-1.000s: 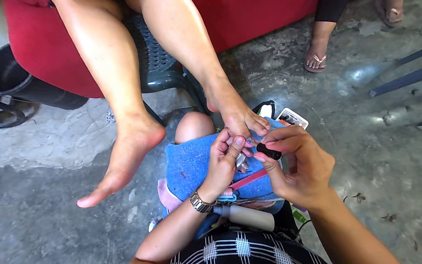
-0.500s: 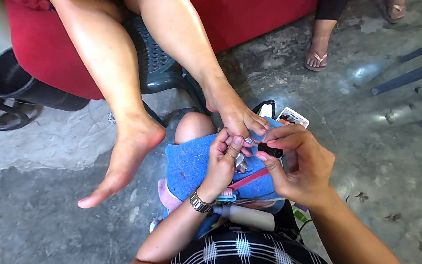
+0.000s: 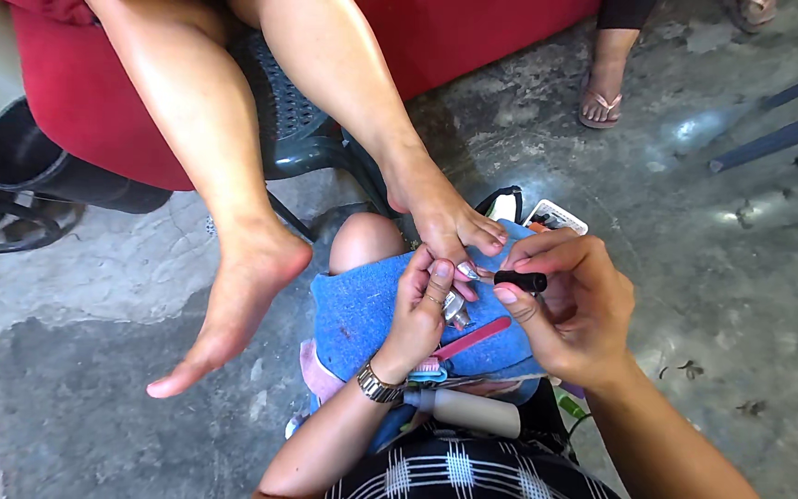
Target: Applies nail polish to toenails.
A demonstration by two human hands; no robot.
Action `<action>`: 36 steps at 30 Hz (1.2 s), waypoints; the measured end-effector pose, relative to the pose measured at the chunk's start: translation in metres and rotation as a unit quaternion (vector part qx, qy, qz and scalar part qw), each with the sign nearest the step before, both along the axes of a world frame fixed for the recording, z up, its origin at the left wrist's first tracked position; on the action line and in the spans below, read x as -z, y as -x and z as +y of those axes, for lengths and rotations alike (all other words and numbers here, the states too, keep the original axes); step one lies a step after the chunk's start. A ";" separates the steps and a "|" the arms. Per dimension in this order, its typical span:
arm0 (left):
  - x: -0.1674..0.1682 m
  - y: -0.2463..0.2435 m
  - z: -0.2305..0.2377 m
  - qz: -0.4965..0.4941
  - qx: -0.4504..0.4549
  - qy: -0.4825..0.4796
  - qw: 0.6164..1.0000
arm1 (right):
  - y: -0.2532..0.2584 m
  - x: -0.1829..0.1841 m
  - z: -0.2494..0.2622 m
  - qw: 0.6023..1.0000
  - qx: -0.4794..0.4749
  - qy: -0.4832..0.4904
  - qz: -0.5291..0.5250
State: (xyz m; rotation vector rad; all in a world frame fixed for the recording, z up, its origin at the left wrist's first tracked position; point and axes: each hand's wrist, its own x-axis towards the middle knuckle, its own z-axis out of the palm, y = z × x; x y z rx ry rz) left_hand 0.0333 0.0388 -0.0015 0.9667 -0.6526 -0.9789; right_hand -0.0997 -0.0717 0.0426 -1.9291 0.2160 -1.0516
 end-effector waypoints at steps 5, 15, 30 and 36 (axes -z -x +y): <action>0.002 -0.001 -0.001 0.001 0.014 0.013 1.000 | -0.002 0.001 0.003 0.998 0.011 -0.054 -0.028; 0.003 0.000 -0.001 0.002 0.014 0.008 1.000 | -0.004 0.004 0.005 0.999 0.027 -0.016 -0.015; 0.006 -0.001 -0.002 -0.016 0.008 0.010 1.000 | -0.005 0.004 0.006 1.000 0.026 -0.008 -0.008; 0.004 -0.002 -0.002 0.011 0.019 0.017 1.000 | -0.006 0.007 0.007 0.999 0.041 0.003 -0.030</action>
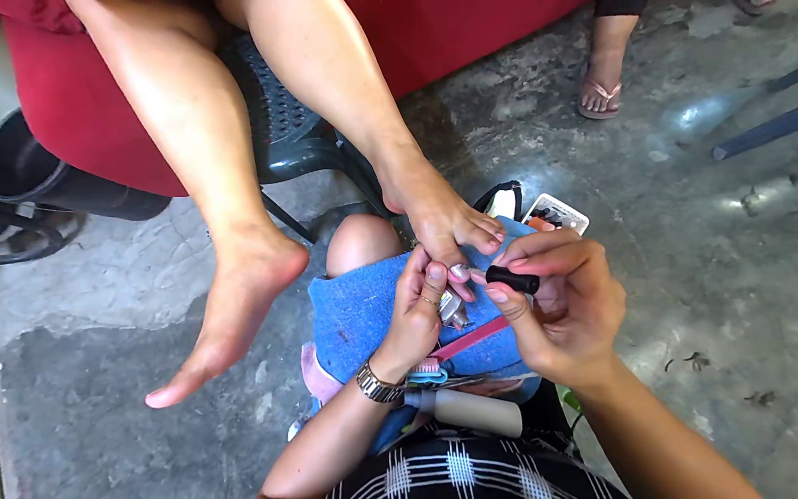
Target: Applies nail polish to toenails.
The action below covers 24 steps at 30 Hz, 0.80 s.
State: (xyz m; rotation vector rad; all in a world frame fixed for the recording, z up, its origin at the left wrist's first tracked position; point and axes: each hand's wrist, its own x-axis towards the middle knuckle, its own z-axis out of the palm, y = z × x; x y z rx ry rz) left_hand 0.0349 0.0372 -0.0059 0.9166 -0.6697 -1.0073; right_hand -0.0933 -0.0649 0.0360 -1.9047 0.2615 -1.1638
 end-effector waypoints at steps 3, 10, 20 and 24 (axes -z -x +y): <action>0.000 0.000 0.000 0.000 0.001 0.000 1.000 | 0.001 0.000 -0.001 1.000 -0.016 0.006 0.014; 0.000 0.000 -0.001 0.008 0.002 0.004 1.000 | 0.001 0.000 -0.001 1.000 -0.008 -0.002 0.001; 0.001 -0.001 -0.001 0.012 0.005 0.005 1.000 | 0.000 0.001 0.000 1.000 -0.006 0.002 0.004; 0.003 -0.001 -0.001 0.013 0.002 0.011 1.000 | 0.000 0.002 0.001 1.000 -0.015 0.004 0.010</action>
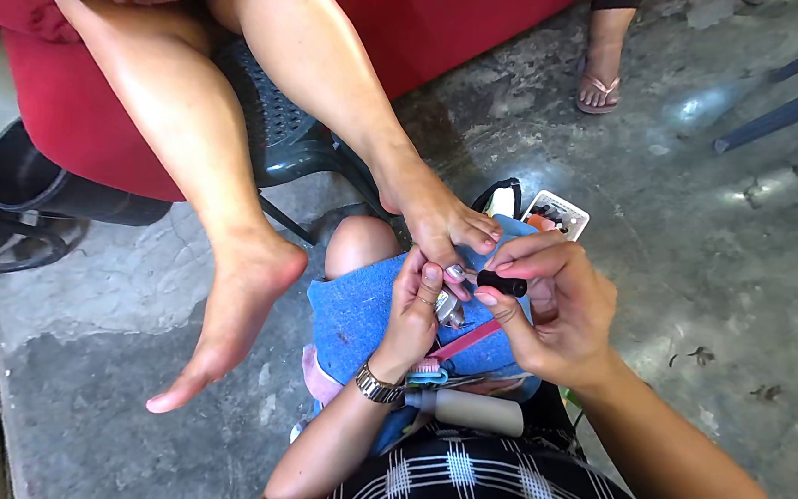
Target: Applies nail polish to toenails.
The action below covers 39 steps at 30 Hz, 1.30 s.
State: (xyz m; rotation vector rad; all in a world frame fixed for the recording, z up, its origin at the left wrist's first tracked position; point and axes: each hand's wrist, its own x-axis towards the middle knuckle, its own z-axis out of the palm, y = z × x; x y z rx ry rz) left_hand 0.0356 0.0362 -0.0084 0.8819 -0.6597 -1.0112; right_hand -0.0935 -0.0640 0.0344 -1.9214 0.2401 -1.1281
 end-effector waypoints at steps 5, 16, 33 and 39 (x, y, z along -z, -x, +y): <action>0.000 -0.001 0.000 -0.013 -0.007 -0.006 1.000 | 0.000 -0.001 -0.001 1.000 0.003 0.006 0.001; -0.004 0.001 0.002 0.020 0.001 -0.011 1.000 | 0.003 -0.003 -0.001 0.998 -0.012 -0.053 -0.029; -0.009 0.004 0.002 0.040 0.000 -0.016 0.999 | 0.005 -0.003 0.000 0.999 -0.019 -0.040 -0.019; -0.010 0.005 0.001 0.044 0.001 -0.013 0.999 | 0.004 -0.003 0.001 0.997 -0.008 -0.059 -0.048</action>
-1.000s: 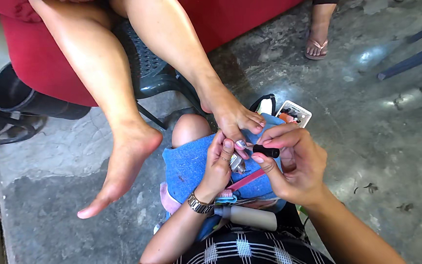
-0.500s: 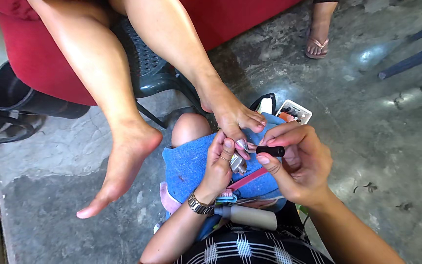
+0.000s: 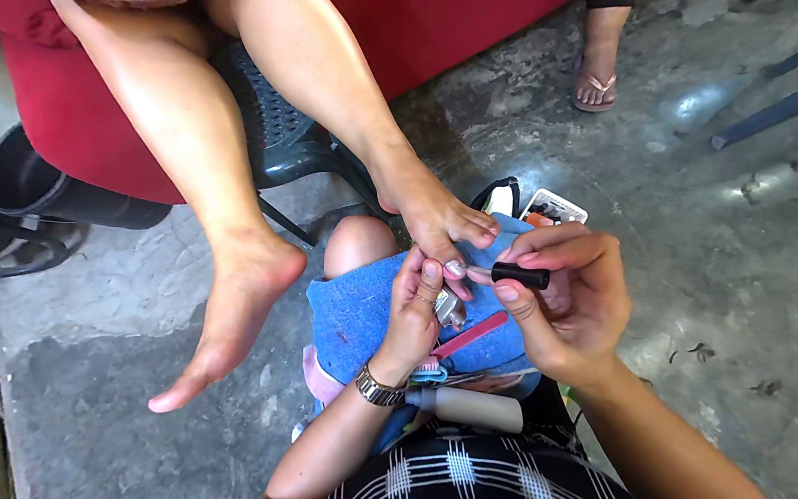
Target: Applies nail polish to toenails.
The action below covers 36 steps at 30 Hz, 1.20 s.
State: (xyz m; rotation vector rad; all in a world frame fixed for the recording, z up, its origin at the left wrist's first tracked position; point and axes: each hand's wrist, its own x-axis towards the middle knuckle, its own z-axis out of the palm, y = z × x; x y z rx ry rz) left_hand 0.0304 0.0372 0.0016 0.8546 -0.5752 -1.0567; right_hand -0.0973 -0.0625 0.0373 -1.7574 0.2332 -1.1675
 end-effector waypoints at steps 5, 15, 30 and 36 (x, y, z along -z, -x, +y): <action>0.000 0.000 0.000 -0.013 -0.007 -0.007 1.000 | 0.001 0.000 0.000 1.000 -0.007 0.020 0.022; -0.001 0.001 0.001 -0.007 -0.006 -0.008 1.000 | 0.010 -0.001 0.000 0.999 -0.037 -0.026 0.009; -0.009 0.002 0.003 -0.024 -0.034 -0.040 0.998 | 0.018 0.030 0.020 0.995 -0.061 0.073 0.036; 0.003 -0.005 0.004 -0.074 -0.024 -0.026 0.997 | 0.001 -0.001 -0.007 0.980 0.018 -0.092 0.173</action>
